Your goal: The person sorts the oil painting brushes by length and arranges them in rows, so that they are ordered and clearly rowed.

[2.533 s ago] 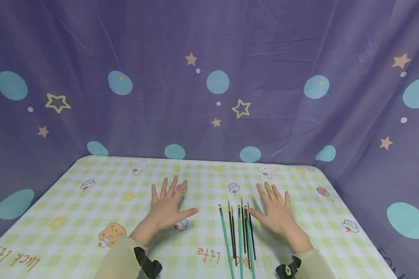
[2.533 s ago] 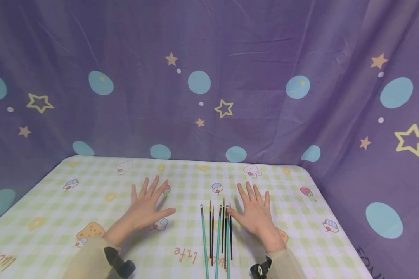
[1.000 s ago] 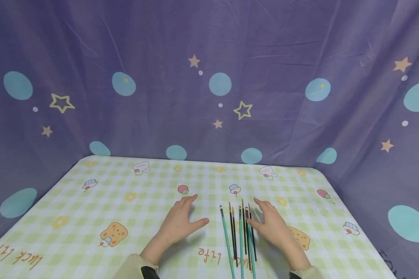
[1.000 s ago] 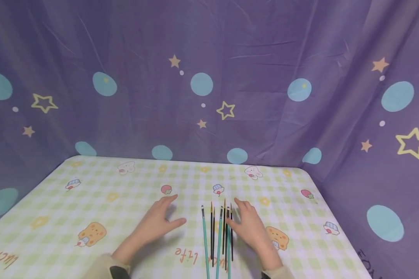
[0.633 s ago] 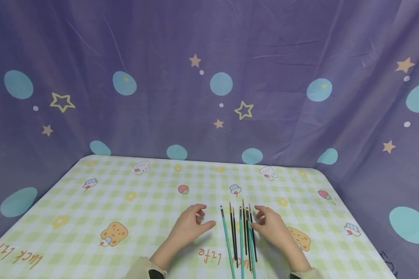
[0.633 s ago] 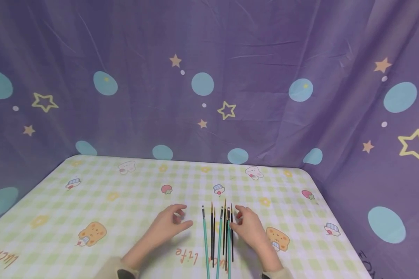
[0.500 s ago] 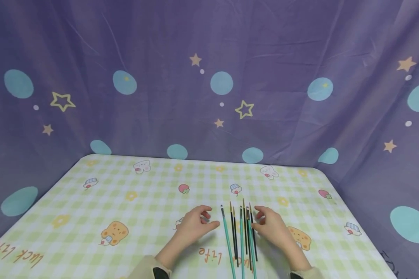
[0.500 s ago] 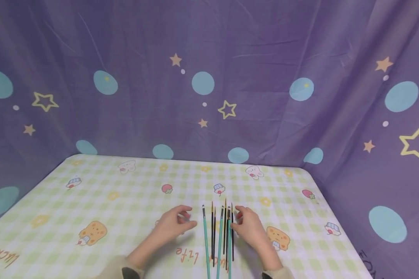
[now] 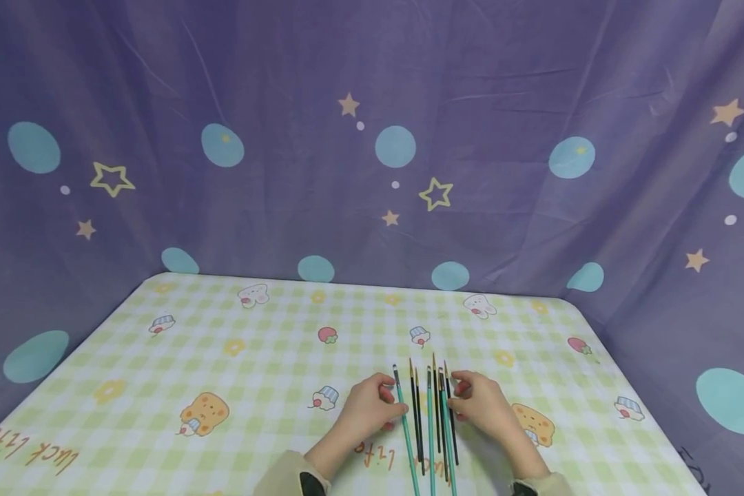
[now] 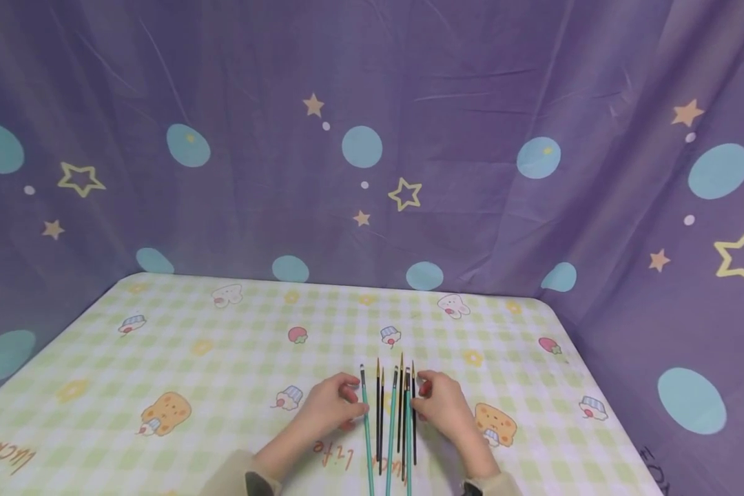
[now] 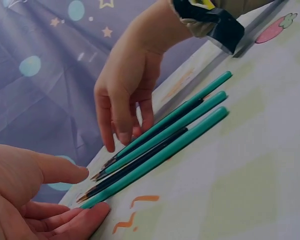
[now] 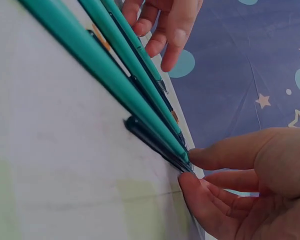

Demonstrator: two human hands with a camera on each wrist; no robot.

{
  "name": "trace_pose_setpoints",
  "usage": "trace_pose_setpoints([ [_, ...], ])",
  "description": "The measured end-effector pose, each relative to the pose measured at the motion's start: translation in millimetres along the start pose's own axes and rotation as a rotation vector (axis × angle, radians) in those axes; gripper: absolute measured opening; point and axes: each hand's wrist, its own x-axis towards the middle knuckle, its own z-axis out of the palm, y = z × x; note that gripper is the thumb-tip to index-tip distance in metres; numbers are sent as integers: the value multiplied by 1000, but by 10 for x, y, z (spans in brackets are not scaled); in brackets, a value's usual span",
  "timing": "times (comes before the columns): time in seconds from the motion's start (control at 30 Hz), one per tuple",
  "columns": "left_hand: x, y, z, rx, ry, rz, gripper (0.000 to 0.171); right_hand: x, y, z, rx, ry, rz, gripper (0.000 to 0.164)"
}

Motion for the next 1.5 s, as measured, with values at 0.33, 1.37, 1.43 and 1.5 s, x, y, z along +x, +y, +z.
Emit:
trace_pose_setpoints([
  [0.33, -5, 12, 89, 85, 51, -31, 56, 17, 19, 19, -13, -5, -6, 53],
  [1.37, 107, 140, 231, 349, 189, -41, 41, 32, -10, 20, -99, -2, 6, 48],
  [1.43, 117, 133, 215, 336, 183, -43, 40, 32, -19, 23, -91, 0, 11, 48],
  [1.5, 129, 115, 197, 307, 177, -48, 41, 36, -26, 25, -82, -1, 17, 48],
])
